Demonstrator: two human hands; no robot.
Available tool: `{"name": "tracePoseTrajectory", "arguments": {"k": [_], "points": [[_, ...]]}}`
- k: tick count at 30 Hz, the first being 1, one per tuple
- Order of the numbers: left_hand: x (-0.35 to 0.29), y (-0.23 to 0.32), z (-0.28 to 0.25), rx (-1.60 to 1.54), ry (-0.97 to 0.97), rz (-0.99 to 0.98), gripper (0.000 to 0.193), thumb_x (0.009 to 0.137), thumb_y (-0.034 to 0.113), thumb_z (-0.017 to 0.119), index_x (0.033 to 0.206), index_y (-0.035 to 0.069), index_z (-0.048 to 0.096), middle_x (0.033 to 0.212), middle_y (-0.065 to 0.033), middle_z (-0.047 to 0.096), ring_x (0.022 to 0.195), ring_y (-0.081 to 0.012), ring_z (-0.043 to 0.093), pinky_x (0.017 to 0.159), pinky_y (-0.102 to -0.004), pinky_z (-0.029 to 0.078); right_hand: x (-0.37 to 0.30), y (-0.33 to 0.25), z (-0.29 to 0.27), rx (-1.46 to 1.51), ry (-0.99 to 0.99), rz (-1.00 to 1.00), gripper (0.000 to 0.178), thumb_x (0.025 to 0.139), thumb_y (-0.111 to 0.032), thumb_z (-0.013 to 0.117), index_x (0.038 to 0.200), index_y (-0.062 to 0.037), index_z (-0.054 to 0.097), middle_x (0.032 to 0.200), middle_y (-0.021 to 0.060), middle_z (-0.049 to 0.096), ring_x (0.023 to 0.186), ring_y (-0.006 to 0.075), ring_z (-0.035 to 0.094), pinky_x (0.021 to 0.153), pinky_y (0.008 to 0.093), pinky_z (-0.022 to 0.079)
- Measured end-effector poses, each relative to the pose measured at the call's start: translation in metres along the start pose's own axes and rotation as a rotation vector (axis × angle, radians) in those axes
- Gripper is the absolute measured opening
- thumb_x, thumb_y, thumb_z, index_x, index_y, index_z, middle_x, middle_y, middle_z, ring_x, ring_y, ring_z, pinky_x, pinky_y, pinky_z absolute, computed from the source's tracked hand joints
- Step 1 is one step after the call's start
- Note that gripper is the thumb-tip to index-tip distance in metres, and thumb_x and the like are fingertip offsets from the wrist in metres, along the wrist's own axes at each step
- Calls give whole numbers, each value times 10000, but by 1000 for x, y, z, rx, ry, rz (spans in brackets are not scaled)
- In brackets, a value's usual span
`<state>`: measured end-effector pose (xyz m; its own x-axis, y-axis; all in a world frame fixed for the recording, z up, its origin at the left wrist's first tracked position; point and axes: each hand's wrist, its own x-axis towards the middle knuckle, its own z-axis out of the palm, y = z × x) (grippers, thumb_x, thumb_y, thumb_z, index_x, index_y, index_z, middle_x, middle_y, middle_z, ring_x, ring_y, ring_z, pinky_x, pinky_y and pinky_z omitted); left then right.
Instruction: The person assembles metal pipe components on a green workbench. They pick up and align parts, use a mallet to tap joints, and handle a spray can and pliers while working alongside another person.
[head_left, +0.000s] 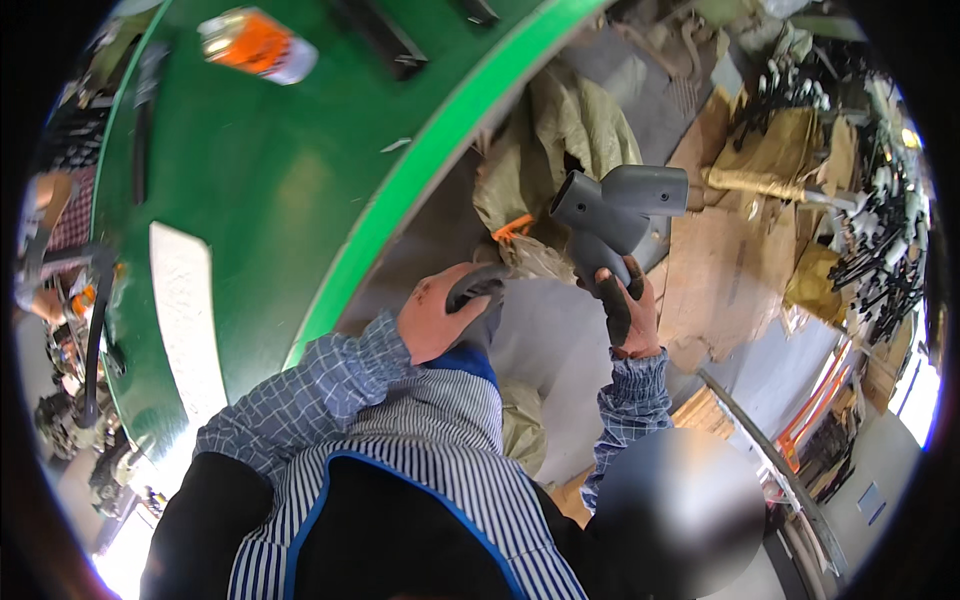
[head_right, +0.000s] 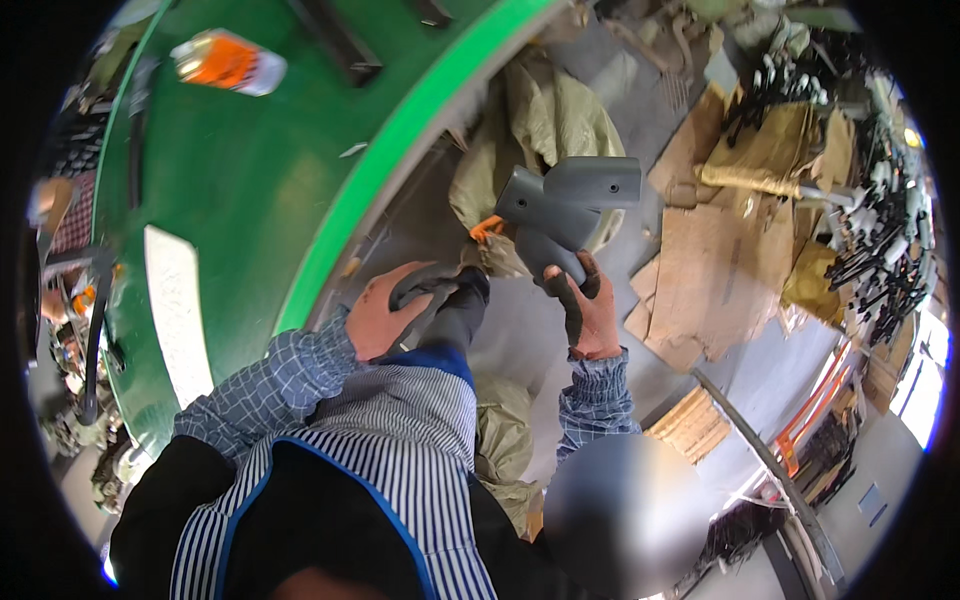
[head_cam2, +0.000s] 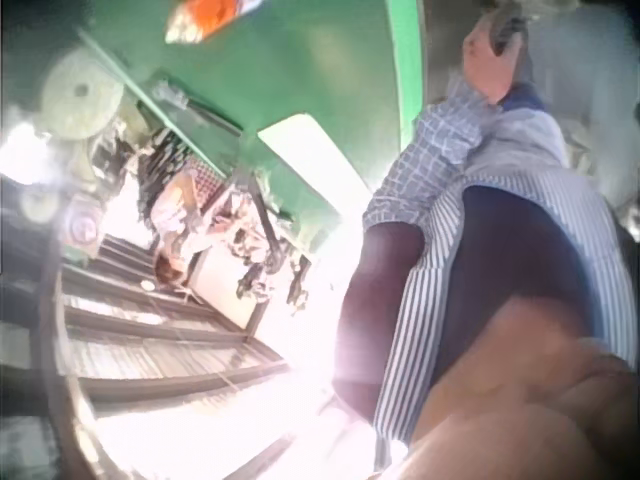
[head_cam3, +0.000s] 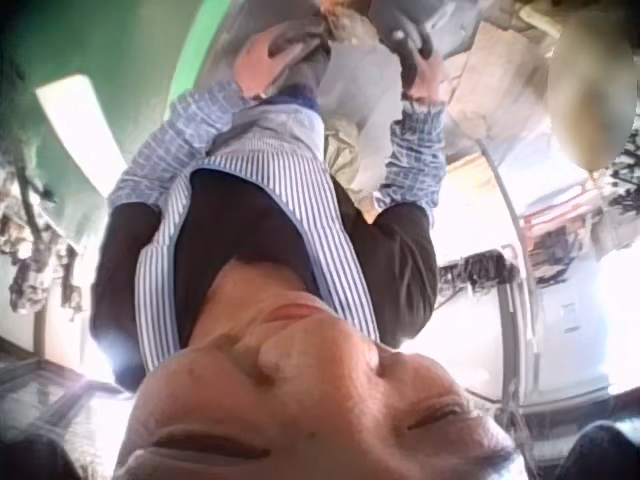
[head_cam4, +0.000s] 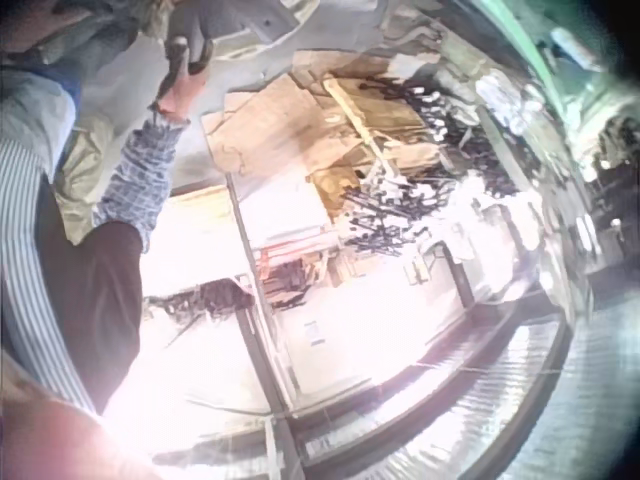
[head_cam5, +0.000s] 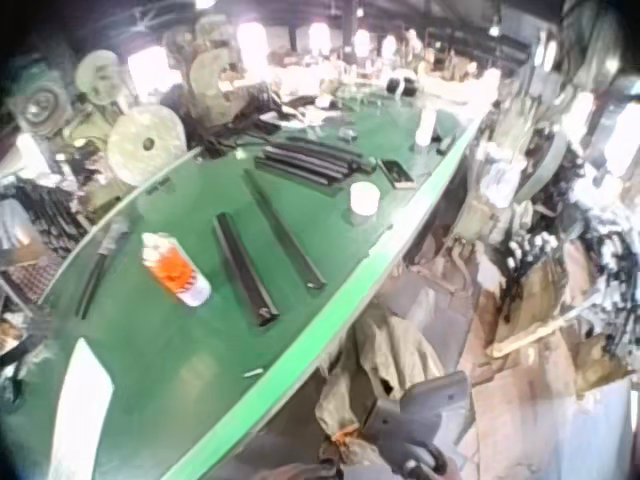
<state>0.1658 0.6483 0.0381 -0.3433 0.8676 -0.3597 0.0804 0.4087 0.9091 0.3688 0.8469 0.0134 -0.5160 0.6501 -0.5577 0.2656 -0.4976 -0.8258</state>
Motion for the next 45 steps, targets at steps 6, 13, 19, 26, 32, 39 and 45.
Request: {"name": "tracePoseTrajectory", "arguments": {"k": [6, 13, 19, 26, 32, 39, 45], "points": [[-107, 18, -97, -639, 184, 300, 522, 951, 60, 603, 1445, -6, 447, 1390, -142, 543, 1242, -205, 558, 1041, -316, 463, -119, -8, 187, -473, 1, -435, 352, 891, -203, 738, 1084, 77, 650, 969, 127, 695, 873, 171, 645, 799, 314, 511], [-236, -43, -222, -1048, 725, 144, 348, 881, 71, 718, 1210, -19, 647, 1210, -215, 595, 1123, -272, 619, 969, -422, 512, -172, 4, 377, -885, -558, -675, 320, 905, -200, 698, 1076, 69, 666, 1044, 171, 700, 969, 256, 665, 882, 368, 515], [-285, -82, -321, -1198, 925, 353, 280, 971, 180, 619, 1201, 21, 633, 1089, -92, 682, 965, -210, 675, 812, -336, 568, -2, -96, 438, -520, -116, -1174, 482, 856, -167, 764, 1273, -19, 573, 1255, 147, 604, 1150, 294, 578, 1027, 414, 432], [-302, -108, -394, -1406, 1118, 346, 287, 956, 227, 640, 1185, 53, 631, 1165, -103, 673, 1043, -248, 666, 906, -397, 569, 159, -113, 493, -208, -170, -683, 772, 844, -18, 765, 1491, -209, 389, 1305, 121, 559, 917, 219, 624, 736, 330, 594], [-321, -95, -404, -1365, 1284, 333, 428, 953, 341, 648, 1247, 42, 562, 1109, -112, 653, 968, -247, 667, 856, -390, 574, 33, -77, 528, -391, -607, -1045, 801, 774, 20, 769, 1473, -79, 392, 1375, 132, 492, 1156, 262, 570, 994, 362, 509], [-383, -94, -396, -1590, 1136, 545, 432, 992, 444, 579, 1241, 92, 559, 1061, -96, 684, 873, -234, 687, 732, -403, 602, -176, 0, 592, -356, -1353, -931, 738, 768, -129, 821, 1398, -12, 454, 1252, 143, 561, 1050, 201, 636, 891, 308, 542], [-419, -99, -381, -1658, 1202, 663, 497, 1002, 472, 550, 1328, 99, 517, 1145, -93, 663, 972, -246, 675, 841, -443, 591, -259, 7, 625, -451, -1326, -1112, 726, 783, -193, 821, 1374, -15, 439, 1234, 157, 569, 1039, 238, 651, 885, 346, 548]]}}
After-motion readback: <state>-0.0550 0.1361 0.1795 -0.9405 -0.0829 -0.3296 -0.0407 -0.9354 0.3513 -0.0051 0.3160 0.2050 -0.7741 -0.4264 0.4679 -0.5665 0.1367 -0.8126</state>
